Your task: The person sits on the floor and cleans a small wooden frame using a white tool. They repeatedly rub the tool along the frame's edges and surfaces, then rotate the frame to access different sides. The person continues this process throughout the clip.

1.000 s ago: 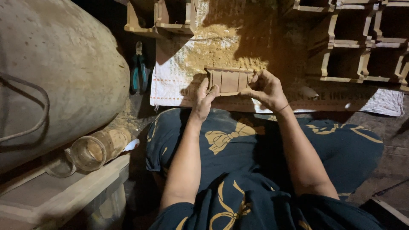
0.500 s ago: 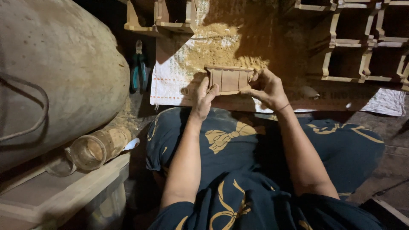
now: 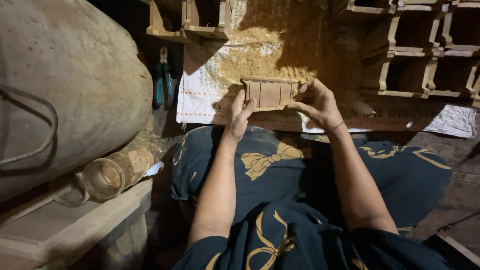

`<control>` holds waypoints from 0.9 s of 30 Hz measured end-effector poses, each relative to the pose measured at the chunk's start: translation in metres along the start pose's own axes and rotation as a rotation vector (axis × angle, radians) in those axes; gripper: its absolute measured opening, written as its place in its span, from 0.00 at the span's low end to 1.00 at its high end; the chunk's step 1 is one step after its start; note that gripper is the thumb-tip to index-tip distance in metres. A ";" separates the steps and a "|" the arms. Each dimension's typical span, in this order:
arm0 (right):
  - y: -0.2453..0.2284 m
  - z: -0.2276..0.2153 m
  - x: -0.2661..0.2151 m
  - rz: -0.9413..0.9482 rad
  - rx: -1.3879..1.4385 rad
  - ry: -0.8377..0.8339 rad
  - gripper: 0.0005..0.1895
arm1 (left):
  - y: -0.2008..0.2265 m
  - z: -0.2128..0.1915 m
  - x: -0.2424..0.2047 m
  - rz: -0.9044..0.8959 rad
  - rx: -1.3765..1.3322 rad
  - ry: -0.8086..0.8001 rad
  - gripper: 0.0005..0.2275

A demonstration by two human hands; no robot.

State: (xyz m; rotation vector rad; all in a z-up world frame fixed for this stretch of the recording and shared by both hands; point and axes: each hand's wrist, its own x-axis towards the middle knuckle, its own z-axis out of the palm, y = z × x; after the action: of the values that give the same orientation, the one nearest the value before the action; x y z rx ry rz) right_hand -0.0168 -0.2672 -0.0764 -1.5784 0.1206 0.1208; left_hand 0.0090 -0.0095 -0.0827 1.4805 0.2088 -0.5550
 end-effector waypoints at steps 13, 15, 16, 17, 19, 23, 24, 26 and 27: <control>0.009 0.016 0.000 -0.207 -0.470 0.212 0.21 | -0.008 -0.002 0.006 -0.077 0.045 -0.088 0.44; 0.010 0.015 -0.001 -0.214 -0.438 0.133 0.20 | -0.008 -0.001 0.005 -0.093 0.053 -0.095 0.44; 0.014 0.019 -0.002 -0.207 -0.554 0.157 0.24 | -0.007 0.000 0.005 -0.088 0.032 -0.091 0.43; 0.018 0.023 -0.003 -0.199 -0.670 0.180 0.29 | -0.006 0.001 0.005 -0.083 0.012 -0.086 0.43; 0.012 0.028 -0.002 -0.240 -0.710 0.253 0.22 | -0.003 -0.001 0.004 -0.062 -0.006 -0.082 0.43; -0.001 0.028 0.007 -0.310 -0.654 0.384 0.09 | 0.004 0.006 0.000 -0.014 -0.025 -0.045 0.44; 0.014 0.015 0.007 -0.310 -0.655 0.381 0.09 | 0.002 0.005 0.000 -0.015 -0.027 -0.043 0.44; 0.044 -0.012 0.008 -0.508 -1.092 0.376 0.10 | -0.001 0.002 0.003 0.025 -0.042 -0.006 0.44; 0.055 -0.014 0.010 -0.511 -1.094 0.375 0.10 | -0.005 -0.001 0.005 0.028 -0.043 -0.005 0.44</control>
State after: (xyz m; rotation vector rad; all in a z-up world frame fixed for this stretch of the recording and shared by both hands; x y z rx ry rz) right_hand -0.0150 -0.2821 -0.1326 -2.6535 -0.0851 -0.6136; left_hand 0.0116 -0.0093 -0.0893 1.4378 0.1953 -0.5288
